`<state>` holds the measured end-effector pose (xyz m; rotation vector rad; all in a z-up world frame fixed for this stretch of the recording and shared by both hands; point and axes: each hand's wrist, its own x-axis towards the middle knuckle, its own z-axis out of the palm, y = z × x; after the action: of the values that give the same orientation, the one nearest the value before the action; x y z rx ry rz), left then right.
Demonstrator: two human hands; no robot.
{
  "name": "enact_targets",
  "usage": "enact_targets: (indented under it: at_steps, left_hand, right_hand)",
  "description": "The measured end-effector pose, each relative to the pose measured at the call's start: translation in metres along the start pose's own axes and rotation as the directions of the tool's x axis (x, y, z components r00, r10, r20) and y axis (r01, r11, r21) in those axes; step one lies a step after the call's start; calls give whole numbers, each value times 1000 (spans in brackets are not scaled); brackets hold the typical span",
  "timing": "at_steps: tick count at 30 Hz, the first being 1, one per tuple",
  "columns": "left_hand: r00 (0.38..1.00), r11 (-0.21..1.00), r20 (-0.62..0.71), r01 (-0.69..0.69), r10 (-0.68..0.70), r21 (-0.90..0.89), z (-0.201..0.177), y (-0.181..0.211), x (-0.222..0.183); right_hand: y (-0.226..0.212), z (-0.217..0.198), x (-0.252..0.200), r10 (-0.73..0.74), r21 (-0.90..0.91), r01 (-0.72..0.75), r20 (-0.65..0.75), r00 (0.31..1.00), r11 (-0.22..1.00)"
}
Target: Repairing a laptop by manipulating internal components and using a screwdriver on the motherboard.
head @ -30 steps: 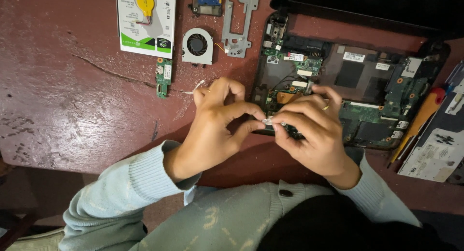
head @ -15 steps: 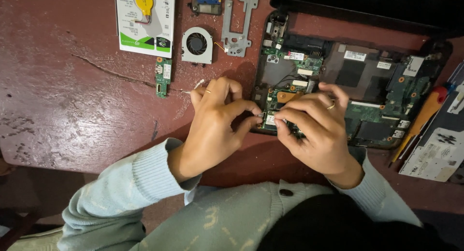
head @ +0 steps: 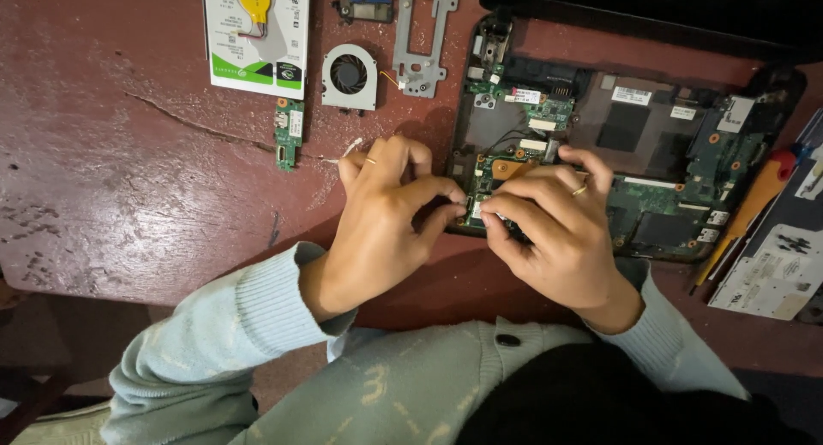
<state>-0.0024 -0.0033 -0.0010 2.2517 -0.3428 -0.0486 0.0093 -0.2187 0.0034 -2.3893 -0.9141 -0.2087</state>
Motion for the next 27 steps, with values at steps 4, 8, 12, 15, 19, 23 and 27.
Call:
enact_targets:
  at_steps: [4, 8, 12, 15, 19, 23, 27]
  left_hand:
    - [1000, 1000, 1, -23, 23, 9, 0, 1, 0]
    - [999, 999, -7, -46, 46, 24, 0, 2, -1]
    - [996, 996, -37, -77, 79, 53, -1, 3, 0]
    - [995, 994, -44, -89, 92, 64, -1, 4, 0]
    - [998, 997, -25, -62, 63, 41, 0, 3, -1]
    - [999, 999, -14, -39, 39, -1, 1, 2, -1]
    - [1000, 1000, -13, -23, 23, -17, 1, 1, -1]
  right_hand:
    - [-1, -1, 1, -6, -4, 6, -4, 1000, 1000]
    - [-2, -2, 2, -10, -14, 10, -8, 1000, 1000]
    - [-2, -2, 2, -12, -21, 12, 3, 1000, 1000]
    - [-2, -2, 3, -14, -22, 14, 2, 1000, 1000]
    - [-1, -1, 2, -13, -11, 13, 1, 1000, 1000]
    - [0, -1, 1, -10, -3, 10, 7, 1000, 1000]
    - [-1, -2, 1, -11, 6, 11, 11, 1000, 1000]
